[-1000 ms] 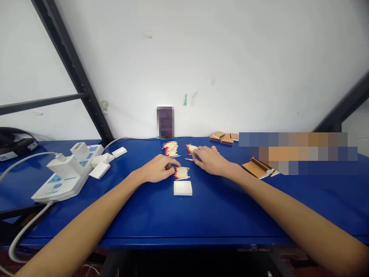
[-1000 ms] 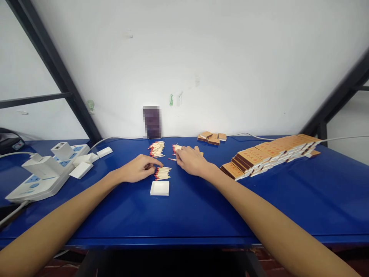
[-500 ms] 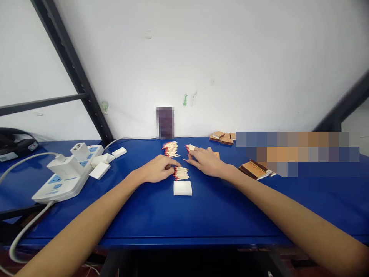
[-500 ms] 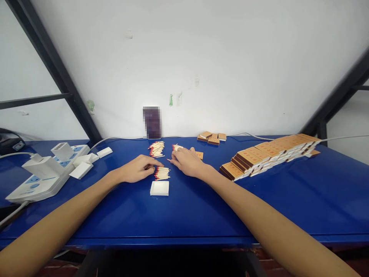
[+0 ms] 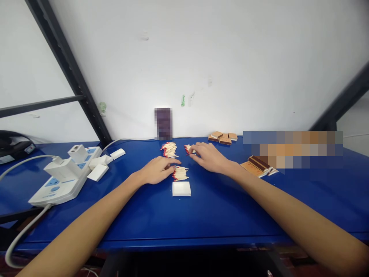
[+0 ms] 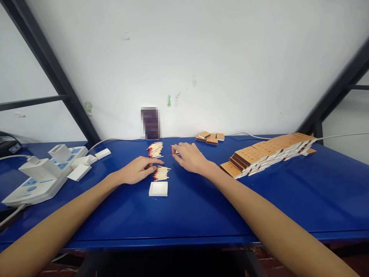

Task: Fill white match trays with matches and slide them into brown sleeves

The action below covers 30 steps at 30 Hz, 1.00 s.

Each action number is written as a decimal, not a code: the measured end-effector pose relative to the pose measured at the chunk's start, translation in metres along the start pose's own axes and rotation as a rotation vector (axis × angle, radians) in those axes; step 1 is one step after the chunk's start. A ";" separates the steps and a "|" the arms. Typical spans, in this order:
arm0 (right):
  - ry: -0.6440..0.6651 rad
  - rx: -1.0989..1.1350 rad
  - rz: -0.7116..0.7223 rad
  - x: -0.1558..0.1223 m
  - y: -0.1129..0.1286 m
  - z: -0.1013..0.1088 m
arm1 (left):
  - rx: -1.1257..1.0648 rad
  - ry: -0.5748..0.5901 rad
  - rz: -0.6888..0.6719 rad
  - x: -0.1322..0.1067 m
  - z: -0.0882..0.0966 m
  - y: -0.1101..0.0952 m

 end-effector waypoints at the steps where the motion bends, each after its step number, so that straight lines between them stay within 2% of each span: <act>1: 0.016 -0.015 0.004 -0.001 -0.001 0.002 | -0.007 -0.004 0.002 0.000 0.000 0.001; 9: 0.166 0.062 0.145 -0.012 0.011 0.005 | -0.058 -0.065 0.077 0.002 0.000 0.009; 17: 0.128 0.025 0.145 -0.005 0.014 -0.006 | -0.074 -0.040 0.054 0.002 -0.001 0.005; 19: 0.084 -0.050 0.121 -0.004 0.009 -0.006 | -0.078 -0.033 0.053 0.001 0.000 0.003; 23: -0.021 -0.274 -0.017 -0.002 -0.008 -0.005 | -0.071 -0.015 0.025 0.000 -0.001 0.002; 30: 0.055 -0.355 -0.070 0.003 -0.021 -0.008 | -0.028 -0.006 0.011 -0.001 -0.001 0.001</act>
Point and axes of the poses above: each hand's wrist, its own x-axis towards the middle knuckle, its own z-axis out of the back of the hand, y = z × x, the point moved 1 cm from there along x, towards the middle knuckle, and after that the axes turned 1 degree about z, right-handed, at the moved point
